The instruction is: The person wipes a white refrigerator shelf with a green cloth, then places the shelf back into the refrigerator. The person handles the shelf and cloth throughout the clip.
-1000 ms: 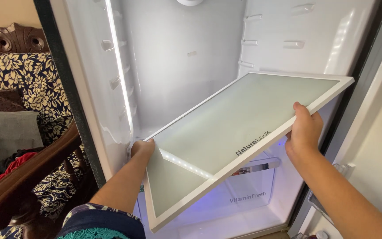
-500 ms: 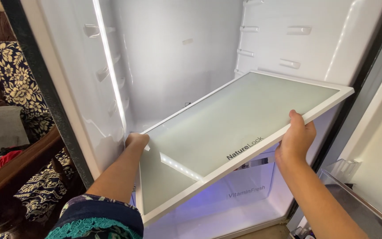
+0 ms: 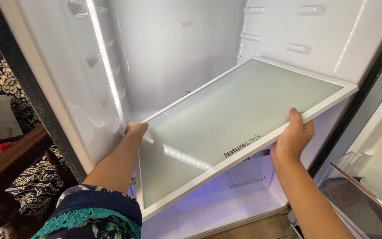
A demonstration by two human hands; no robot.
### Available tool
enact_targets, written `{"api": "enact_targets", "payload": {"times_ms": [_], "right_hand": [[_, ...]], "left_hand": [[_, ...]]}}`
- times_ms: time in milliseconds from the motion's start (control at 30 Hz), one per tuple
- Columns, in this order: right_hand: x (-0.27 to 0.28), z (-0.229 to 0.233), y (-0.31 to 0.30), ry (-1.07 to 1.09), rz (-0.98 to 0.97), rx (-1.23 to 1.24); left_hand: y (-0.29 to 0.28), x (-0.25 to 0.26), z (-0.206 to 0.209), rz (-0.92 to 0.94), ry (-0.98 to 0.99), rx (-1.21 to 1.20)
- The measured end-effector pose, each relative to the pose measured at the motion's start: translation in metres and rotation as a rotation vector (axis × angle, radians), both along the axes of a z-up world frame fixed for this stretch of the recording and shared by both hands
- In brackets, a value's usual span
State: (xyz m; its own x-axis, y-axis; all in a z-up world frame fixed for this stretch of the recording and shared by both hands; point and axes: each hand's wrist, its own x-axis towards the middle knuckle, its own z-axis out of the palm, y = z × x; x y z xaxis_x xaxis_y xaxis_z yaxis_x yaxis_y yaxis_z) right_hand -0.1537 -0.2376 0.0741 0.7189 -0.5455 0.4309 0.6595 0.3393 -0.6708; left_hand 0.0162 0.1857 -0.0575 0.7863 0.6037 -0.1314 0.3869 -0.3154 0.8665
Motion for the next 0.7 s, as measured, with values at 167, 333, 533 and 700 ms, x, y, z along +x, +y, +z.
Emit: {"api": "enact_targets", "payload": {"times_ms": [167, 333, 533, 700], "right_hand": [[0.006, -0.003, 0.007, -0.007, -0.015, 0.01], [0.009, -0.012, 0.017, 0.051, -0.06, 0.03], [0.006, -0.032, 0.019, 0.144, -0.038, 0.111], [0.005, -0.036, 0.02, 0.145, -0.029, 0.107]], "left_hand": [[0.003, 0.006, -0.004, -0.039, 0.009, 0.047], [0.013, 0.028, -0.012, -0.18, 0.036, 0.166], [0.009, 0.073, -0.024, -0.566, 0.074, 0.474], [-0.031, 0.005, 0.021, -0.651, -0.012, 0.587]]}}
